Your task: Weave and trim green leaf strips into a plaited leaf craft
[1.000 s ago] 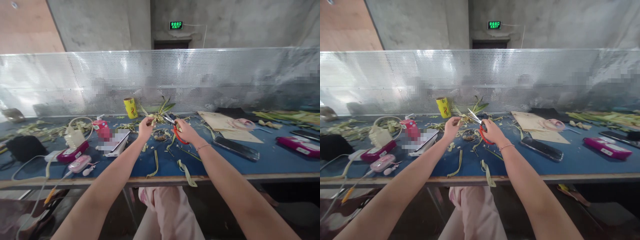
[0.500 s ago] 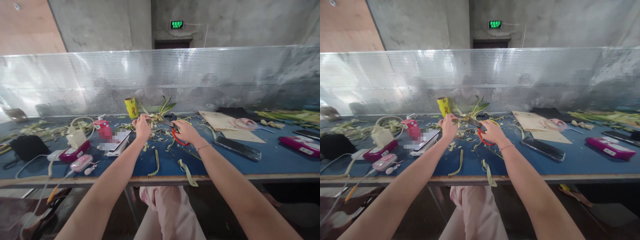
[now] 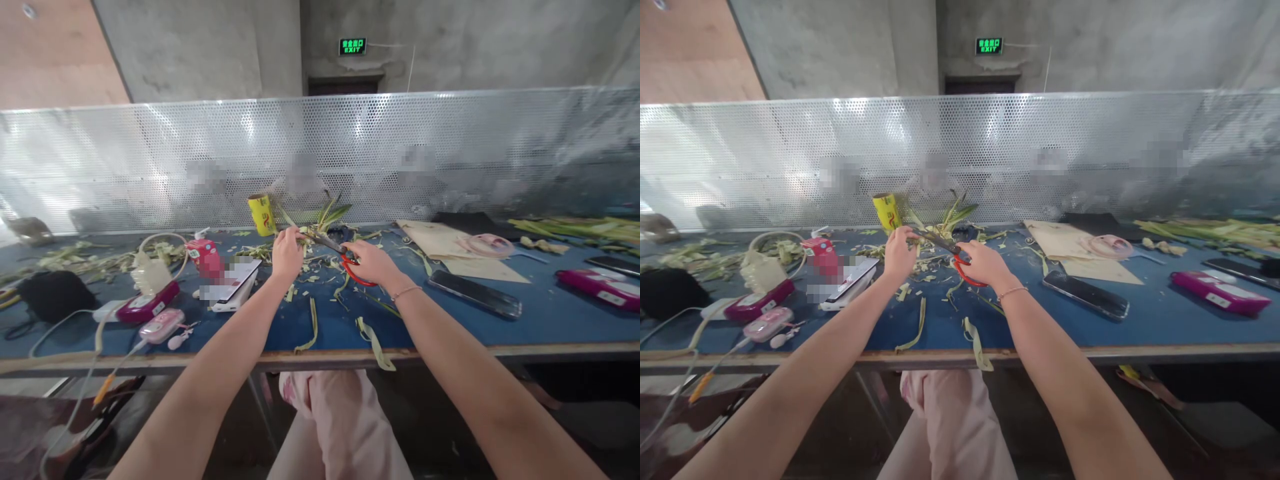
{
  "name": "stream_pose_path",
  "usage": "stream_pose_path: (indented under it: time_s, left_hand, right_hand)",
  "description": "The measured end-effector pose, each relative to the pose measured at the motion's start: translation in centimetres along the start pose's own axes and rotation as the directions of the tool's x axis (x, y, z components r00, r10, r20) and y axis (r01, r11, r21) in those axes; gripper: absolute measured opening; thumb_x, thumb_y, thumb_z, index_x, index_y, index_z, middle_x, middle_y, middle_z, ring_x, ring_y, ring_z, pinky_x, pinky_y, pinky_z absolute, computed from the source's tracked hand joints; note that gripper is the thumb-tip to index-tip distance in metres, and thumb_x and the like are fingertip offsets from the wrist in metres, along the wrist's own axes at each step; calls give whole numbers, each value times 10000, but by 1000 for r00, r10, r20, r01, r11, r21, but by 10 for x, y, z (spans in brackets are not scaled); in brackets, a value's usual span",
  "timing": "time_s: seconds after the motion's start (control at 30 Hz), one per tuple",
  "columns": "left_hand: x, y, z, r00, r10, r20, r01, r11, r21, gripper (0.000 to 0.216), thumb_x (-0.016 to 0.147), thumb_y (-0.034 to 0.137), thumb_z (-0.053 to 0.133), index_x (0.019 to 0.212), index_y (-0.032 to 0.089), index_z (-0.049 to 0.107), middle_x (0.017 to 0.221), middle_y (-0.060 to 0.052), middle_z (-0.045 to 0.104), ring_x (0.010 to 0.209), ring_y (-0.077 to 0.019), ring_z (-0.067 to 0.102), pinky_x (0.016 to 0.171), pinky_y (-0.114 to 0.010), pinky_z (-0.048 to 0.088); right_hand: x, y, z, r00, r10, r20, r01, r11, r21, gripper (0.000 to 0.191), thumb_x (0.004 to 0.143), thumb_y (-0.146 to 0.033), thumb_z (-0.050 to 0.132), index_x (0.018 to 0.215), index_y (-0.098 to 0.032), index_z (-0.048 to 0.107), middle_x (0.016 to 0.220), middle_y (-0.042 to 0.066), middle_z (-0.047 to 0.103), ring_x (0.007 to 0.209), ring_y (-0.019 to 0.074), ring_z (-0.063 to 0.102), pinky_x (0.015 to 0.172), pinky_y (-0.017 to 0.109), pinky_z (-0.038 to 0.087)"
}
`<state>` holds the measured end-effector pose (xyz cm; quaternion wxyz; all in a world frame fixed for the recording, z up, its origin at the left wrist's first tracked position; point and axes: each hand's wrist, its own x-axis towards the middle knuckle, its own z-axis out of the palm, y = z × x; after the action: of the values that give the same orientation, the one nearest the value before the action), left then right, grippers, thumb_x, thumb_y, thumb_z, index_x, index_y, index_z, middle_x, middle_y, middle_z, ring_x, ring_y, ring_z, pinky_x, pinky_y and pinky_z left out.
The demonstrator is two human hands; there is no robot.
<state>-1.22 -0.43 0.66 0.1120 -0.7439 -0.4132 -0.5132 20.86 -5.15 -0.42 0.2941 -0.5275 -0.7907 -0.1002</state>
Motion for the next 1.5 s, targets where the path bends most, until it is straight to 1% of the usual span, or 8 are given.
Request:
stream_pose_path:
  time_s: [0.1, 0.37, 0.47, 0.67, 0.77, 1.0, 1.27, 1.5]
  left_hand:
    - [0, -3, 2, 1000, 13, -1, -13, 1000, 2, 361, 685, 8, 509, 982, 207, 461, 909, -64, 633, 1002, -230, 544, 911, -384, 399]
    - [1, -6, 4, 1000, 3, -29, -3, 1000, -12, 326, 680, 12, 496, 947, 196, 464, 934, -76, 570, 935, -213, 541, 856, -380, 432]
    - [1, -5, 3, 999, 29, -24, -29, 1000, -2, 320, 676, -5, 465, 929, 191, 463, 928, -79, 558, 922, -210, 538, 844, -376, 435]
    - [1, -1, 2, 993, 119, 9, -119, 993, 10, 347, 673, -21, 417, 944, 190, 466, 920, -81, 559, 937, -209, 537, 851, -372, 434]
    - [1, 0, 3, 990, 137, 29, -138, 990, 14, 346, 687, -20, 402, 953, 188, 476, 913, -83, 572, 942, -212, 541, 847, -372, 438]
    - [0, 2, 4, 993, 120, 19, -121, 993, 2, 345, 702, -3, 404, 982, 185, 479, 923, -90, 582, 957, -217, 545, 863, -385, 437]
    - [0, 3, 3, 995, 99, 26, -100, 995, 25, 333, 710, 6, 390, 979, 185, 470, 965, -105, 581, 1005, -226, 531, 889, -400, 428]
    - [-1, 6, 4, 994, 97, 51, -98, 995, 14, 338, 708, -2, 385, 978, 180, 476, 970, -105, 585, 1011, -223, 533, 892, -392, 430]
  right_hand:
    - [0, 0, 0, 1000, -5, 3, 5, 1000, -5, 494, 799, -438, 480, 1234, -208, 520, 1140, 91, 582, 848, 205, 585, 693, 293, 435]
    - [0, -3, -4, 1000, -13, 10, 14, 1000, -19, 470, 799, -423, 489, 1217, -210, 531, 1094, 82, 605, 857, 198, 586, 699, 280, 426]
    - [0, -4, -3, 1000, -3, 15, 4, 1000, -29, 479, 791, -429, 500, 1214, -207, 534, 1099, 84, 604, 858, 198, 586, 683, 274, 423]
    - [1, -5, -2, 1000, 16, 0, -16, 999, -30, 478, 798, -448, 483, 1208, -207, 535, 1078, 84, 610, 840, 196, 586, 646, 264, 406]
    - [2, -7, -2, 1000, 18, 8, -17, 999, -35, 477, 800, -450, 479, 1203, -203, 537, 1056, 89, 617, 806, 189, 585, 624, 258, 393]
    - [2, -9, -4, 999, 34, 11, -34, 999, -41, 478, 795, -468, 486, 1193, -209, 538, 1025, 85, 623, 760, 179, 577, 582, 252, 371]
    - [2, -7, -2, 999, 29, 22, -28, 998, -52, 461, 790, -452, 495, 1186, -221, 549, 1032, 75, 624, 792, 186, 583, 634, 260, 392]
    - [2, -9, -2, 998, 51, 46, -48, 997, -61, 447, 799, -439, 493, 1191, -231, 547, 1019, 75, 634, 792, 192, 594, 633, 259, 403]
